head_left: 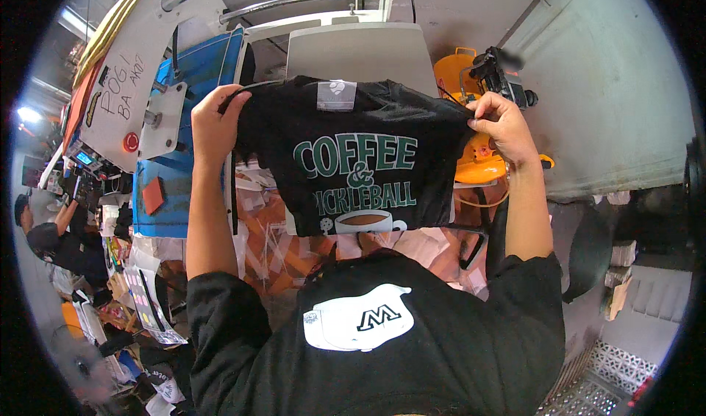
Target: The person places black t-shirts onto a heat press machine, aligns a vinyl transfer sheet with a coffee and pickleball design, and uses a squeegee to smooth the transfer. They then operate the heat press to apply the design and remove the finished shirts.
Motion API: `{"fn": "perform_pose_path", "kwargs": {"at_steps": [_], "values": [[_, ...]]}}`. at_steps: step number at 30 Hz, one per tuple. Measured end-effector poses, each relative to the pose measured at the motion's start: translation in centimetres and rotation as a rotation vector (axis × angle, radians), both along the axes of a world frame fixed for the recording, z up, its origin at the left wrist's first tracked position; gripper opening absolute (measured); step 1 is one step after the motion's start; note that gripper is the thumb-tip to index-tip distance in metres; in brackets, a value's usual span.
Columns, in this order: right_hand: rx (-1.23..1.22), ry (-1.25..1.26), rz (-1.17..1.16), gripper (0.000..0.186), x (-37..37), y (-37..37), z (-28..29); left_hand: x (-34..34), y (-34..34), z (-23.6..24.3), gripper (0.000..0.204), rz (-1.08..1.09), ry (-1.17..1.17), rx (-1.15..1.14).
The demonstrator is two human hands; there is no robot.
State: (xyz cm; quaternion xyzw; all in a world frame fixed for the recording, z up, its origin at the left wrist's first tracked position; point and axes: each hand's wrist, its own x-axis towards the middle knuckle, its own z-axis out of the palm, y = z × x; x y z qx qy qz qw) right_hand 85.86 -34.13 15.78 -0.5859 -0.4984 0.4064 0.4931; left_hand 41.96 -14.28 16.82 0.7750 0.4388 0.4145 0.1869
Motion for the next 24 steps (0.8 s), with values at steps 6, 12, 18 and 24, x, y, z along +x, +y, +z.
{"fn": "perform_pose_path", "kwargs": {"at_steps": [6,12,18,24], "values": [[-0.222,0.26,0.091,0.032,-1.5,1.0,-1.3,-1.6,1.7,0.0,0.011,-0.071,-0.038,-0.041],[0.143,0.101,0.145,0.028,-1.1,-2.3,2.5,-3.1,-1.4,3.4,0.012,-0.159,-0.197,0.063],[0.068,0.091,0.117,0.03,-3.4,-4.8,6.0,-5.7,-4.3,4.6,0.019,-0.169,-0.235,0.027],[0.158,0.217,-0.039,0.03,-3.9,-5.8,6.0,-7.4,-6.4,6.9,0.02,-0.185,-0.195,0.083]]}}
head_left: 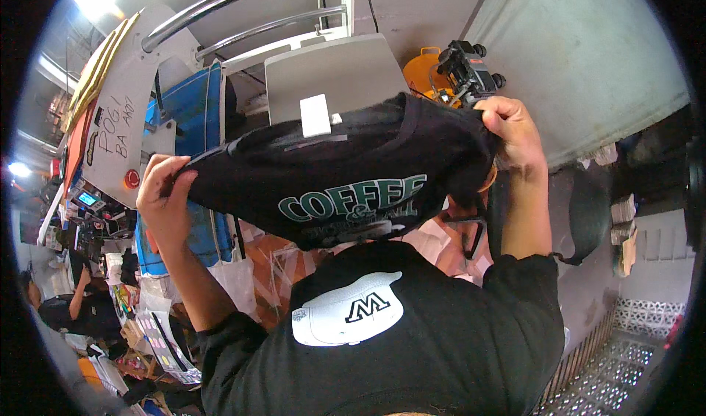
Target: The person places black t-shirts onto a heat press machine, aligns a vinyl transfer sheet with a coffee and pickleball design, and uses a squeegee to smooth the transfer. They then operate the heat press to apply the design and remove the finished shirts.
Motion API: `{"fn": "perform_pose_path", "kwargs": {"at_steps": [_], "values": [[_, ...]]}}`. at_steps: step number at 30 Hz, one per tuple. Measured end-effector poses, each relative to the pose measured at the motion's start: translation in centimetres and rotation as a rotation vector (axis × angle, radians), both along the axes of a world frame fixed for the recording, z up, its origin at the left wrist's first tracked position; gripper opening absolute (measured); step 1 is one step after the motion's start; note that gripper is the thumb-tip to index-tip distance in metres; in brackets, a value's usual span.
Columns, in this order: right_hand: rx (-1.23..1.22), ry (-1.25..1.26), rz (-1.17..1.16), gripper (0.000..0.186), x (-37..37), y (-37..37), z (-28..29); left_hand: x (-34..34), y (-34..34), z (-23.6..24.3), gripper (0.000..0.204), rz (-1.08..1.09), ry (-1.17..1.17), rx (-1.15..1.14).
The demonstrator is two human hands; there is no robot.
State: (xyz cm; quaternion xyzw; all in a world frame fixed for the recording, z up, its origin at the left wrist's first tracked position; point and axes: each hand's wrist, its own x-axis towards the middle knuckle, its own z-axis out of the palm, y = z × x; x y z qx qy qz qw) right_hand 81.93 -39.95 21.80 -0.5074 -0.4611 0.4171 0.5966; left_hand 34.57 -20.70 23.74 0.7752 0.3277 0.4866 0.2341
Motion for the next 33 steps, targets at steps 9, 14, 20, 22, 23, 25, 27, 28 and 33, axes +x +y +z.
{"fn": "perform_pose_path", "kwargs": {"at_steps": [9,14,20,22,23,25,27,28,33], "values": [[0.114,0.137,0.042,0.046,-3.6,-0.3,1.8,-2.0,1.7,-0.4,0.019,-0.078,-0.005,0.046],[0.17,-0.384,-0.248,0.03,-4.3,-1.2,2.3,-2.6,2.6,-0.2,0.019,-0.147,-0.051,0.05],[0.192,0.233,-0.222,0.017,-4.6,-1.2,2.1,-1.8,3.6,-0.4,0.015,-0.197,-0.082,-0.006],[0.238,0.163,-0.183,0.025,-5.1,-1.6,2.8,-1.5,3.9,-0.4,0.014,-0.198,-0.096,-0.019],[0.292,-0.021,-0.181,0.027,-5.4,-1.9,2.8,-1.3,4.0,-0.5,0.014,-0.205,-0.108,-0.018],[0.291,-0.272,-0.232,0.03,-5.5,-2.0,3.0,-1.3,3.8,-0.4,0.014,-0.203,-0.109,-0.009],[0.186,-0.409,-0.353,0.031,-5.6,-2.1,3.5,-1.3,3.4,0.1,0.014,-0.196,-0.088,0.007],[0.131,-0.475,-0.414,0.031,-5.9,-2.2,3.9,-1.6,3.4,0.1,0.015,-0.197,-0.069,0.007],[0.18,-0.718,-0.526,0.024,-5.4,-2.9,4.0,-2.4,2.7,0.8,0.018,-0.179,0.013,0.025]]}}
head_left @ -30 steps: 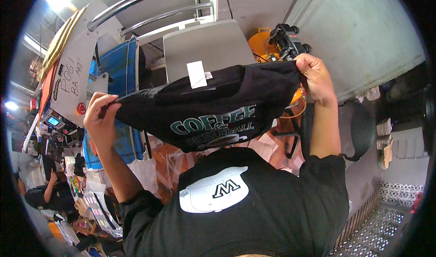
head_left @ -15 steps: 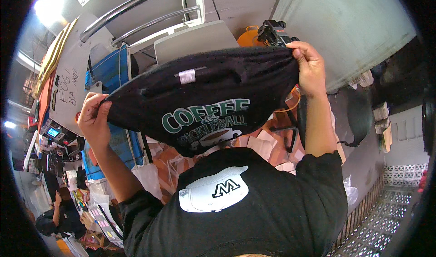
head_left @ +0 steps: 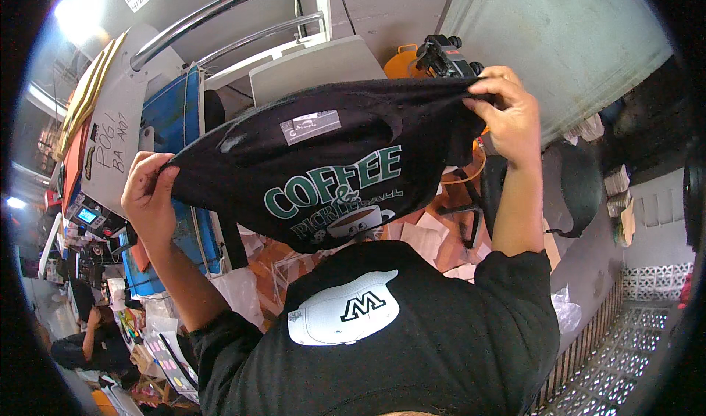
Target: The person places black t-shirts onto a heat press machine, aligns a vinyl transfer sheet with a coffee and pickleball design, and uses a squeegee to smooth the transfer. They then operate the heat press to apply the design and remove the finished shirts.
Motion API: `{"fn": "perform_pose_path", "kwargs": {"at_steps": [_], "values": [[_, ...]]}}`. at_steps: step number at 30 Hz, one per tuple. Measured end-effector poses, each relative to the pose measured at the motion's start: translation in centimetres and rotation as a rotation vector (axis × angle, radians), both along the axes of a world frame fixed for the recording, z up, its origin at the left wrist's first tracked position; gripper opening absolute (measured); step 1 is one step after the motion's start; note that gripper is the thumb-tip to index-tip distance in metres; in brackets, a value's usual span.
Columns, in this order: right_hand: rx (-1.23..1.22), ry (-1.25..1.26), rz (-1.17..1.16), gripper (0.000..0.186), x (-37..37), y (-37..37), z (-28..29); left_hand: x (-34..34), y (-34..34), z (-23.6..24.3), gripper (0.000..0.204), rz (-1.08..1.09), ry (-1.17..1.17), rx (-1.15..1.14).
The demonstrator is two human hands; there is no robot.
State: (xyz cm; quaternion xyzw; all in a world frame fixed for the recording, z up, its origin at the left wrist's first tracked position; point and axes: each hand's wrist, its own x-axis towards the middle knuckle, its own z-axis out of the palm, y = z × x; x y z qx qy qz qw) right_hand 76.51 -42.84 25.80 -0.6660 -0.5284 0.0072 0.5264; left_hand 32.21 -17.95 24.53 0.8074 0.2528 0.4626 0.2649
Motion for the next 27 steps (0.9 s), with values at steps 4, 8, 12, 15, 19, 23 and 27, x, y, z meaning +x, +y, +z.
{"fn": "perform_pose_path", "kwargs": {"at_steps": [4,8,12,15,19,23,27], "values": [[0.171,0.066,0.252,0.021,0.0,-2.2,2.2,-1.0,-2.4,2.2,0.01,0.103,0.072,0.112],[0.317,0.07,0.268,0.02,0.5,-6.1,4.1,-2.0,-3.9,3.5,0.015,-0.024,-0.065,0.144],[0.362,0.012,-0.073,0.03,1.8,-6.6,5.1,-4.8,-3.3,4.2,0.033,0.168,-0.064,0.144],[0.299,0.09,-0.134,0.03,1.9,-3.1,5.8,-3.3,-1.1,5.9,0.027,0.014,-0.119,0.045],[-0.24,-0.164,-0.19,0.033,7.1,6.1,3.3,2.5,7.0,5.2,0.02,0.014,0.49,-0.233],[-0.582,-0.13,0.075,0.025,13.7,19.2,-6.8,8.5,16.8,-5.1,0.022,0.063,0.677,-0.357],[-0.866,-0.008,-0.099,0.026,18.4,28.0,-17.8,13.2,25.3,-18.4,0.024,0.245,0.805,-0.395]]}}
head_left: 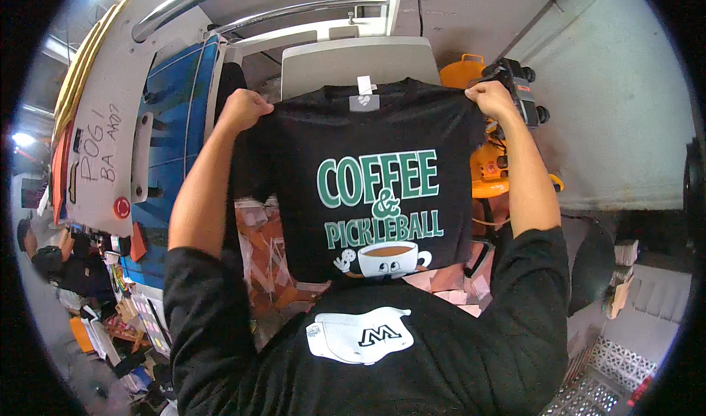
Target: The person places black t-shirts onto a heat press machine, aligns a vinyl transfer sheet with a coffee and pickleball design, and uses a squeegee to smooth the transfer. They then operate the heat press to apply the design and remove the finished shirts.
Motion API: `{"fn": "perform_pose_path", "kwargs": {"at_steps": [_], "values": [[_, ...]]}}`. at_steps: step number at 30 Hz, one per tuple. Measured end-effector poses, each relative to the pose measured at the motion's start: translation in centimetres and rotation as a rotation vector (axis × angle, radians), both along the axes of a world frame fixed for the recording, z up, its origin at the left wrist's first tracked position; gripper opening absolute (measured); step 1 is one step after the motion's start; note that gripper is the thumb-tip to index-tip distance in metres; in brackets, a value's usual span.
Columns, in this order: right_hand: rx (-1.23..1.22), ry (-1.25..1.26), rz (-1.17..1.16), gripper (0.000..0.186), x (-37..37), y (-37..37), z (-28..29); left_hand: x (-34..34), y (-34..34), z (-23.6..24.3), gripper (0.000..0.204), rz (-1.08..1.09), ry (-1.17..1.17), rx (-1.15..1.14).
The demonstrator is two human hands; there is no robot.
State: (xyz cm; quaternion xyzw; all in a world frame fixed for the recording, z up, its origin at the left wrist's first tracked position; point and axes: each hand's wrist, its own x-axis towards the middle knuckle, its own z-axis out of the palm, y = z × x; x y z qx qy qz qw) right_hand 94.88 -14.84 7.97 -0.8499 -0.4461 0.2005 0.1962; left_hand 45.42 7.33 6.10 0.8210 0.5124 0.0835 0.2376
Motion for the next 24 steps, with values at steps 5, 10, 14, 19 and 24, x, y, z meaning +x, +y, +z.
{"fn": "perform_pose_path", "kwargs": {"at_steps": [5,10,14,19,24], "values": [[0.179,0.622,-0.36,0.02,4.1,13.8,-4.7,2.1,14.2,-5.8,0.026,0.268,-0.074,0.003],[0.256,0.556,-0.398,0.021,2.7,12.1,-6.4,8.8,8.9,-5.2,0.024,0.512,-0.398,-0.114],[0.27,0.304,-0.305,0.028,6.0,11.6,-13.4,9.0,8.8,-8.3,0.024,0.505,-0.389,-0.025],[0.474,0.123,-0.164,0.049,3.3,13.1,-10.3,12.2,6.0,-4.1,0.044,0.345,-0.403,0.209],[0.418,-0.037,0.024,0.06,-3.5,-0.8,-6.0,8.6,-7.1,-7.1,0.054,0.195,-0.406,0.434]]}}
